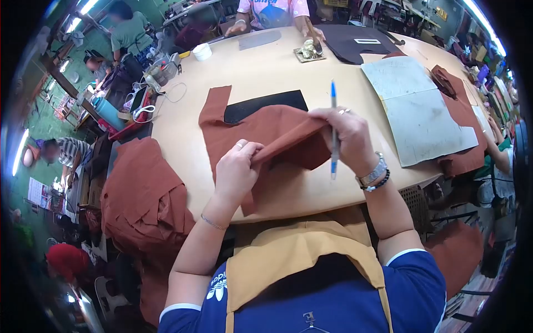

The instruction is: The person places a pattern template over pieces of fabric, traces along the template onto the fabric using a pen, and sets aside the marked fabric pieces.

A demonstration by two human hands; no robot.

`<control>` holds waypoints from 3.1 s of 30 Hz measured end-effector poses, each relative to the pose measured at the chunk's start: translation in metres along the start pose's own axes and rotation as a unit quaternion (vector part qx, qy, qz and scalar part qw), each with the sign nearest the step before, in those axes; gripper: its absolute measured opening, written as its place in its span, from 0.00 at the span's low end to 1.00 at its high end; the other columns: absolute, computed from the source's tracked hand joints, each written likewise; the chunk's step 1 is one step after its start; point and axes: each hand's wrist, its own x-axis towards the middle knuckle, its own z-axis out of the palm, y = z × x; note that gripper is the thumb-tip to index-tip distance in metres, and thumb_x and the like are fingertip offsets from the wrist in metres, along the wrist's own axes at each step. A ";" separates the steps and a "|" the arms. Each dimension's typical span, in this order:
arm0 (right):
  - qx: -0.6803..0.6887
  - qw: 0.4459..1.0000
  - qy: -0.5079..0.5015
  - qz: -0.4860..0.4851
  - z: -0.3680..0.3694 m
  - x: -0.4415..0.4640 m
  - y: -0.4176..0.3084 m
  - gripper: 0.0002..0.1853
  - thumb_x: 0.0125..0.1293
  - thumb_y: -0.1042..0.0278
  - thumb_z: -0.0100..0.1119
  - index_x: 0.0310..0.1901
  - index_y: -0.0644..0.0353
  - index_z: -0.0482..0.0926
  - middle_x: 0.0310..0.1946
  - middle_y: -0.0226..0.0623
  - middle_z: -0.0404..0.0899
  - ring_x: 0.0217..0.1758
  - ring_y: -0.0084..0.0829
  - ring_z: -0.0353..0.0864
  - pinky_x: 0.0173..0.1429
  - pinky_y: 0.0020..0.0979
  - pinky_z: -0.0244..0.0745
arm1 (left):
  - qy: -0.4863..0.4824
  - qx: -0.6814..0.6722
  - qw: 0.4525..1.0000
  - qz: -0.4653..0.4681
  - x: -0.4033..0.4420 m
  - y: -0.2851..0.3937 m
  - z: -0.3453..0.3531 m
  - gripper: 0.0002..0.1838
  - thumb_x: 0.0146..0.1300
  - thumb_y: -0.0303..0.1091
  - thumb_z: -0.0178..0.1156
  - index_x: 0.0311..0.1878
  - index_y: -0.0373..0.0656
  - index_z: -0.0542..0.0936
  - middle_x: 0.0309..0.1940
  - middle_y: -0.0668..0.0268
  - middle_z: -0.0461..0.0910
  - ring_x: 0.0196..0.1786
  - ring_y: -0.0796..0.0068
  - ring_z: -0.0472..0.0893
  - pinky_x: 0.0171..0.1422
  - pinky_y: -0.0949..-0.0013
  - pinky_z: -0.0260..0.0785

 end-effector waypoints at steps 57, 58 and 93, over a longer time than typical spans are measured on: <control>-0.062 0.981 -0.090 0.163 -0.027 -0.140 0.124 0.05 0.61 0.76 0.63 0.39 0.57 0.81 0.43 0.40 0.85 0.51 0.41 0.81 0.54 0.37 0.78 | -0.072 -0.036 0.997 -0.007 -0.056 -0.103 0.056 0.03 0.65 0.28 0.57 0.42 0.44 0.75 0.61 0.60 0.77 0.57 0.56 0.79 0.70 0.35 0.52; -0.067 0.981 -0.090 0.157 -0.029 -0.141 0.122 0.05 0.60 0.76 0.63 0.38 0.57 0.81 0.42 0.40 0.85 0.51 0.41 0.81 0.54 0.37 0.78 | -0.071 -0.033 0.997 -0.002 -0.058 -0.102 0.056 0.03 0.65 0.29 0.57 0.41 0.44 0.75 0.60 0.60 0.77 0.58 0.57 0.78 0.70 0.35 0.52; 0.290 0.665 0.596 0.344 -0.151 -0.137 0.144 0.27 0.64 0.70 0.65 0.63 0.60 0.68 0.51 0.38 0.78 0.50 0.34 0.80 0.47 0.38 0.79 | -0.070 0.072 0.994 -0.044 -0.133 -0.072 0.032 0.22 0.67 0.52 0.56 0.58 0.52 0.78 0.65 0.64 0.71 0.72 0.59 0.64 0.76 0.38 0.39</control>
